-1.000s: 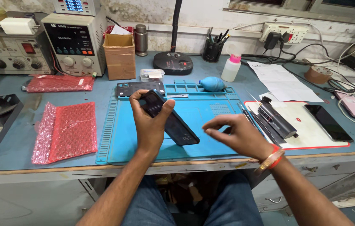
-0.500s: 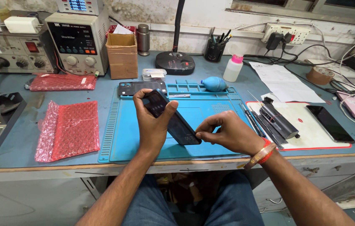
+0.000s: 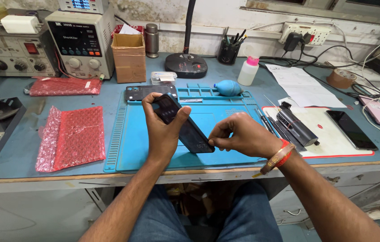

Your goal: The person disassembles a smartphone at a repair workbench, prying off the back cover and lifting the battery, then wraps the removed cover in bubble wrap. They then align a replacement display assembly onto the phone body and press it into place, working the edges by hand.

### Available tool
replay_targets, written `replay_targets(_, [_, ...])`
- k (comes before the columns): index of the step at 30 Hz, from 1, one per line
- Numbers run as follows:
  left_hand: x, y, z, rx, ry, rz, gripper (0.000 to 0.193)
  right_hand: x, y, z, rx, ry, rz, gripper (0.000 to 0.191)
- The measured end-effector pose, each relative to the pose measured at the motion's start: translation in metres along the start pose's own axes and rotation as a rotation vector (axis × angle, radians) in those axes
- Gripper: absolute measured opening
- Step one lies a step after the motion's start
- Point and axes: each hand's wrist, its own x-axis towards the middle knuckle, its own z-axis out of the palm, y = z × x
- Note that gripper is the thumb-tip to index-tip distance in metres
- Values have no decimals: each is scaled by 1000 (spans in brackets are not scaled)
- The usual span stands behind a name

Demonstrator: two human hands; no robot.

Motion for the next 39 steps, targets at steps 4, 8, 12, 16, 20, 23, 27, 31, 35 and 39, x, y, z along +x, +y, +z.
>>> replay_targets(4, [-1,0,0,-3,-9,4,67,2,0,-1,-36,-6,15,12])
replay_targets(8, [0,0,0,8,-14,-4,68,4,0,-2,-60,-20,20,13])
replay_targets(12, [0,1,1,-18,-7,10,69,4,0,-3,-54,-8,2,12])
replay_targets(16, [0,1,2,2,4,-1,68,5,-3,-3,-71,-1,-3,12])
replay_targets(20, [1,2,3,-1,8,0,67,5,-4,-4,-102,30,-44,12])
replay_targets(23, [0,2,4,10,9,5,66,5,0,-3,-111,52,-106,12])
replay_targets(27, [0,4,5,8,9,-2,65,5,9,-2,-103,63,-106,13])
replay_targets(31, [-1,3,9,5,22,11,65,2,20,6,53,92,-72,14])
replay_targets(35, [0,1,12,24,6,41,65,-1,28,10,74,123,-55,13])
replay_targets(39, [1,1,11,3,-7,43,66,-1,30,13,183,117,-38,13])
